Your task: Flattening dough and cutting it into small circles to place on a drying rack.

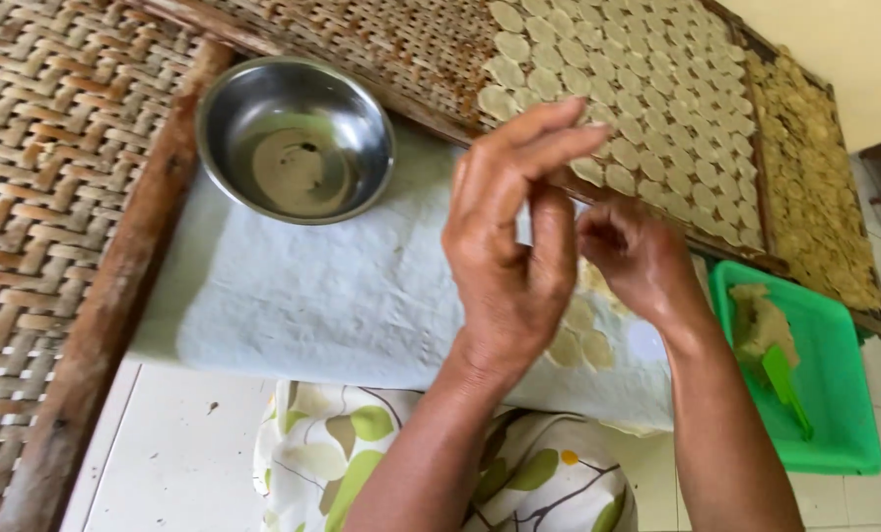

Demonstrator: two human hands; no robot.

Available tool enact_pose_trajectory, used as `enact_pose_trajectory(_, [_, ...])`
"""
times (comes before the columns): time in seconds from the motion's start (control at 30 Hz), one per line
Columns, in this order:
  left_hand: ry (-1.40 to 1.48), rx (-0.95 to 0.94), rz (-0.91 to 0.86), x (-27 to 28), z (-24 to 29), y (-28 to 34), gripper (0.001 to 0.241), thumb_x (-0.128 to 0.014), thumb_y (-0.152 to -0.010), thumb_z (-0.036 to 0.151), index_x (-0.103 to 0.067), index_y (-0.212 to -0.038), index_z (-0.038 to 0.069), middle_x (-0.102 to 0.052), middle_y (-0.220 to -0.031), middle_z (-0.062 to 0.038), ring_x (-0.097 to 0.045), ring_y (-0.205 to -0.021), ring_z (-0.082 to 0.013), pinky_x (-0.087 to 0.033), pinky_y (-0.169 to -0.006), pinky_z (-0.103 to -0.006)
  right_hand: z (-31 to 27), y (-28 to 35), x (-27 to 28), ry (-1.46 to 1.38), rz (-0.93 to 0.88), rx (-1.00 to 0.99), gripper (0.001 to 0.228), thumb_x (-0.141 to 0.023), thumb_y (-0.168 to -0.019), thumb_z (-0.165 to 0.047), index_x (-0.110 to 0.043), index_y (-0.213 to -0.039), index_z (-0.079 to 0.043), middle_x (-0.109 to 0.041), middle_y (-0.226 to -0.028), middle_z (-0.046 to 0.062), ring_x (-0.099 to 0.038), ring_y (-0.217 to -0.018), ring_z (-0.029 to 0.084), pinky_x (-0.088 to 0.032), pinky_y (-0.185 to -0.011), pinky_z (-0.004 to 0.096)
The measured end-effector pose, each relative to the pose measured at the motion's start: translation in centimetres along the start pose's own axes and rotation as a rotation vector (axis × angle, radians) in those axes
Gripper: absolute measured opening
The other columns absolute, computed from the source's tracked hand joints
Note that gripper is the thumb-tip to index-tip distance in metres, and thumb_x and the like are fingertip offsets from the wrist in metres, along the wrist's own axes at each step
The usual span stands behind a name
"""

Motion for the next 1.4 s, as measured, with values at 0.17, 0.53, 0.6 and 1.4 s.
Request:
enact_pose_trajectory(0.17, [0.001, -0.007, -0.069, -0.7, 0.2, 0.3, 0.033, -0.054, -0.105, -0.011, -0.071, -0.122, 0.011, -0.069, -0.132, -0.006, -0.064, -0.123, -0.0167, -0.052, -0.109, -0.0280, 6.8, 6.7, -1.0, -0.289, 0.030, -0.265, 0.009, -0.067, -0.098, -0.008, -0.072, -0.103, -0.004, -0.076, -0.088, 0.004, -0.070, -0.074, 0.010, -0.059, -0.064, 0.028])
enact_pose_trajectory(0.53, [-0.138, 0.002, -0.152, -2.6, -0.5, 0.7, 0.031, -0.056, -0.100, -0.012, -0.072, -0.118, 0.008, -0.071, -0.130, -0.010, -0.068, -0.128, -0.0218, -0.053, -0.112, -0.0338, 6.3, 8.3, -2.1, -0.073, 0.002, -0.176, 0.013, -0.070, -0.090, -0.007, -0.074, -0.102, -0.008, -0.078, -0.097, 0.005, -0.075, -0.080, 0.016, -0.060, -0.072, 0.031])
enact_pose_trajectory(0.6, [-0.155, 0.018, -0.150, -2.6, -0.7, 0.7, 0.029, -0.057, -0.100, -0.011, -0.072, -0.117, 0.008, -0.071, -0.128, -0.010, -0.068, -0.126, -0.0222, -0.053, -0.110, -0.0335, 5.2, 7.9, -2.5, -0.024, -0.036, -0.231, 0.014, -0.077, -0.086, -0.013, -0.073, -0.098, -0.009, -0.078, -0.091, 0.005, -0.075, -0.078, 0.016, -0.060, -0.072, 0.031])
enact_pose_trajectory(1.4, [-0.121, 0.078, -0.162, -2.5, -0.9, 0.6, 0.029, -0.058, -0.099, -0.008, -0.071, -0.118, 0.010, -0.071, -0.127, -0.010, -0.068, -0.125, -0.0221, -0.054, -0.107, -0.0330, 7.0, 8.3, -4.2, -0.015, 0.020, -0.264, 0.026, -0.060, -0.091, 0.002, -0.067, -0.112, -0.012, -0.077, -0.098, 0.006, -0.076, -0.086, 0.016, -0.059, -0.076, 0.030])
Point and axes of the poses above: each hand's wrist, its own y-axis away from the middle knuckle, its own x-axis out of the back of the hand, z = x × y, the point moved 3 cm from there along -y, towards the middle knuckle
